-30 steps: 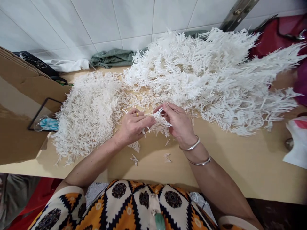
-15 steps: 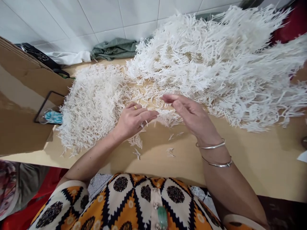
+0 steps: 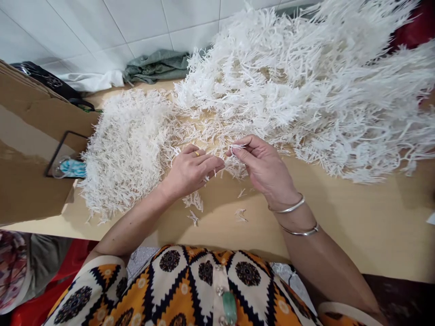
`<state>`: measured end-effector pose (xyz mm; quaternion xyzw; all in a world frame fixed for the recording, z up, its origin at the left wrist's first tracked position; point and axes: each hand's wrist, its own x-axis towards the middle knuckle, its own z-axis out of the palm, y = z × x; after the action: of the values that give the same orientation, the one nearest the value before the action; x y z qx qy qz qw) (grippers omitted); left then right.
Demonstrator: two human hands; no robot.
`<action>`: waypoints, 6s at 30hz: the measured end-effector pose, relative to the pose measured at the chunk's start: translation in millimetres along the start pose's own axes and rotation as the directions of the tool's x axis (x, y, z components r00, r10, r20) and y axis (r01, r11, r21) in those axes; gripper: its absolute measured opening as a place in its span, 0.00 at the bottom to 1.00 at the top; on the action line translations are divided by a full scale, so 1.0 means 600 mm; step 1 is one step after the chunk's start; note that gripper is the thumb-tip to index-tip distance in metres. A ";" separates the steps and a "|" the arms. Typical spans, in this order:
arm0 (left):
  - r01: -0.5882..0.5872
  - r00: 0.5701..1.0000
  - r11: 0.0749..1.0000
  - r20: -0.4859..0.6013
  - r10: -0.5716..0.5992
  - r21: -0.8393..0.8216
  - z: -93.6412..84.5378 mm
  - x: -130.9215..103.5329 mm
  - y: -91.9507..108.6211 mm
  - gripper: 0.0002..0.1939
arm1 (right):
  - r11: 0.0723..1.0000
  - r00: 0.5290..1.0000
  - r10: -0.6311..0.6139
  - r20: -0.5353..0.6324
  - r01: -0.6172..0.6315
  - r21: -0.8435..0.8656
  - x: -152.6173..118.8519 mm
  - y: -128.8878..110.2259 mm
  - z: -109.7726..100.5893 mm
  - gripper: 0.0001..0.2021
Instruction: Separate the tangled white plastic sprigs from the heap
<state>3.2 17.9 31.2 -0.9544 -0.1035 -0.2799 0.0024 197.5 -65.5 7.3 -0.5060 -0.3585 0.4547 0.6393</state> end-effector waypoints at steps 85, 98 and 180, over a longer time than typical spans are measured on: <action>0.409 0.841 0.756 -0.111 -0.530 -0.511 -0.011 -0.010 0.035 0.09 | 0.904 0.974 -0.138 0.178 0.197 -0.379 -0.009 -0.044 -0.022 0.06; 0.489 0.833 0.628 0.111 -0.541 -0.605 -0.026 0.020 0.026 0.09 | 0.931 0.979 -0.146 0.143 0.185 -0.315 -0.021 -0.046 -0.012 0.16; 0.405 0.869 0.818 -0.105 -0.483 -0.409 0.025 0.009 0.049 0.06 | 0.707 0.942 -0.250 0.223 0.335 -0.622 -0.020 -0.043 -0.002 0.13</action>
<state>21.3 -8.9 22.9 -0.8521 -0.2680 -0.3836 -0.2345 200.2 -79.1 31.9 -0.6043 -0.6082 0.2241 0.4634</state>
